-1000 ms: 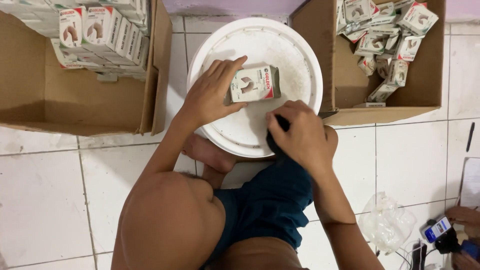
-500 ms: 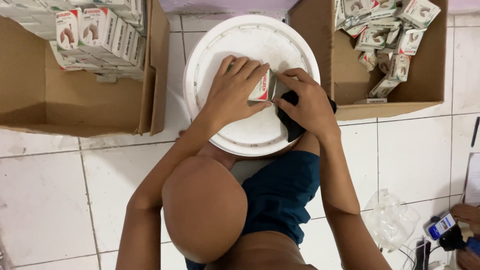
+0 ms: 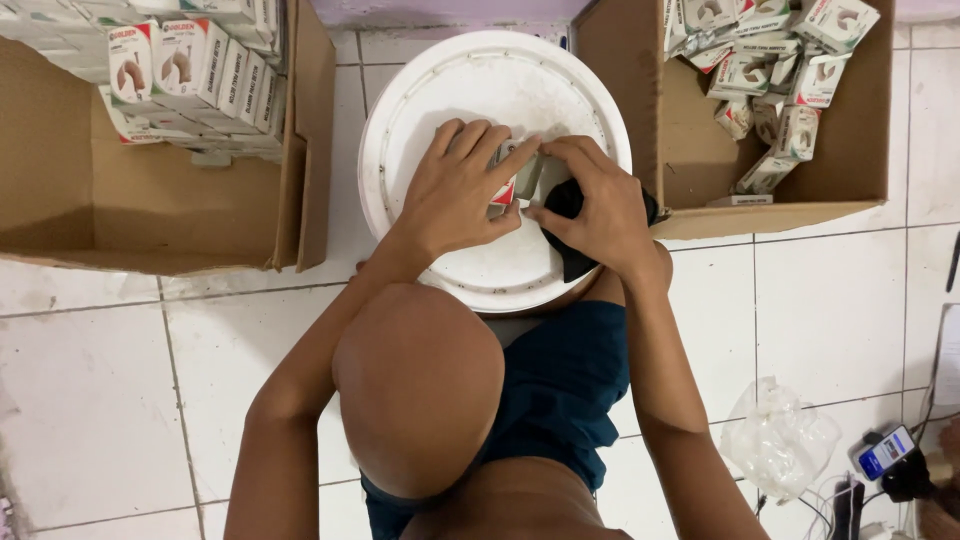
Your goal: The person sits on the floor and wipes small white product boxes with a black cloth. They pick up boxes from a cardboard box on the right, wipe them on a white bucket lid, and place them into a cardboard box on the left.
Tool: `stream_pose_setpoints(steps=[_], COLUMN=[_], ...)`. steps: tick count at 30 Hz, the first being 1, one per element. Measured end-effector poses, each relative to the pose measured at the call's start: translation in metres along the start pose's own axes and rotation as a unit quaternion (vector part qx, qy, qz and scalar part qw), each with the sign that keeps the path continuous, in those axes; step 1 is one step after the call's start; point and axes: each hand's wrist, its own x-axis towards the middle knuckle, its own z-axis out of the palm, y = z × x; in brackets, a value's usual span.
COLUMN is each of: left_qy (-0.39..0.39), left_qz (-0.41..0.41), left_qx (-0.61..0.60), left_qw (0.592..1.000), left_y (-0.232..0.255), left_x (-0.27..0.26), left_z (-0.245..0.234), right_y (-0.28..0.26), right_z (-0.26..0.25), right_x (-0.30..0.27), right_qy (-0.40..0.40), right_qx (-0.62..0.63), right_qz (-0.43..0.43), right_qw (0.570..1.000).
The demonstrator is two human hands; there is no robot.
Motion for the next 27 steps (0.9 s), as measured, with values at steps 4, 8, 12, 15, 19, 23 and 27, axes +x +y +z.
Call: stream_pose_setpoints(steps=[4, 8, 12, 15, 19, 23, 27], left_qy=[-0.035, -0.055, -0.044, -0.045, -0.038, -0.035, -0.036], left_qz=[-0.005, -0.003, 0.003, 0.006, 0.002, -0.004, -0.007], left_qx=[-0.013, -0.032, -0.033, -0.019, 0.003, -0.003, -0.009], left_qw=[0.999, 0.998, 0.998, 0.999, 0.999, 0.999, 0.999], left_y=[-0.003, -0.005, -0.007, -0.007, -0.002, 0.000, 0.000], left_x=[0.002, 0.001, 0.002, 0.001, 0.001, 0.001, 0.001], left_z=[0.000, -0.003, -0.001, 0.007, 0.006, 0.007, 0.002], right_y=[-0.001, -0.003, -0.001, -0.002, -0.003, -0.002, 0.005], right_z=[0.001, 0.002, 0.007, 0.011, 0.015, 0.016, 0.018], right_x=[-0.001, -0.002, -0.004, -0.004, -0.003, -0.002, -0.003], right_qy=[0.016, 0.027, 0.039, 0.058, 0.088, 0.098, 0.096], right_qx=[-0.008, -0.017, -0.026, -0.025, -0.045, -0.058, -0.050], right_qz=[-0.005, -0.011, -0.008, -0.001, 0.007, 0.010, -0.007], right_qw=[1.000, 0.999, 0.999, 0.998, 0.995, 0.993, 0.994])
